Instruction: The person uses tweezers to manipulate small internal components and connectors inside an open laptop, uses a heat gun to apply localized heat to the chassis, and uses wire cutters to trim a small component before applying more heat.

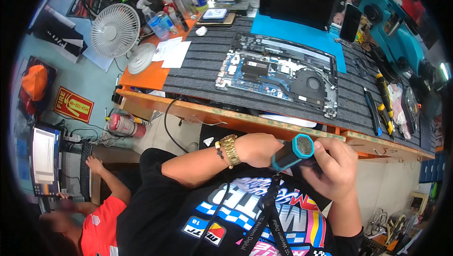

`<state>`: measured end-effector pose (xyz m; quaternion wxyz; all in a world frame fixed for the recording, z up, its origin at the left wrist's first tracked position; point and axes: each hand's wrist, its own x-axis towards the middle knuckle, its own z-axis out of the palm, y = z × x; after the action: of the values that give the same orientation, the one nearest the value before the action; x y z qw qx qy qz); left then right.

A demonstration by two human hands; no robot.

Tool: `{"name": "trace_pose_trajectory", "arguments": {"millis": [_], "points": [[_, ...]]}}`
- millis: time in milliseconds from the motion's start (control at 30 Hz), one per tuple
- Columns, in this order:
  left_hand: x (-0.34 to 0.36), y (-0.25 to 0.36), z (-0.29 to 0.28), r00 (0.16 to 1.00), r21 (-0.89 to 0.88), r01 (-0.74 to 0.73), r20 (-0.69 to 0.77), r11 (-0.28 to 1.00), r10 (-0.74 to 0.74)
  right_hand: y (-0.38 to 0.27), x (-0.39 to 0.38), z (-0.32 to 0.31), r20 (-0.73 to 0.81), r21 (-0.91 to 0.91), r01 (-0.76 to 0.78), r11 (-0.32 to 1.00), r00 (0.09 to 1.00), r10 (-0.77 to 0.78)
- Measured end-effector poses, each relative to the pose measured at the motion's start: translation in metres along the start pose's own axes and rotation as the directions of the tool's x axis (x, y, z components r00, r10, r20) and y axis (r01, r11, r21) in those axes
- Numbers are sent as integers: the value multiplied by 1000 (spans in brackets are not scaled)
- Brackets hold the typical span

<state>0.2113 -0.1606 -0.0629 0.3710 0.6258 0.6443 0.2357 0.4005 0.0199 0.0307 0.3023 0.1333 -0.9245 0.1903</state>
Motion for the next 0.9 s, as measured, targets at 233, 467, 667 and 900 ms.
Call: {"name": "trace_pose_trajectory", "arguments": {"millis": [233,467,667,900], "points": [[-27,-7,-4,993,38,101,-69,994,-98,42,-67,-78,12,-367,-368,854,916,401],[-37,-15,-8,990,-48,58,-128,997,-64,21,-148,-152,-147,-414,-626,661,763,630],[-20,-5,-9,997,-11,22,-72,1000,-23,6,-155,-138,-108,-75,-705,706,709,697],[-5,5,1,998,-15,-34,-59,999,33,1,-38,-32,-131,-5,-173,985,977,171]]}}
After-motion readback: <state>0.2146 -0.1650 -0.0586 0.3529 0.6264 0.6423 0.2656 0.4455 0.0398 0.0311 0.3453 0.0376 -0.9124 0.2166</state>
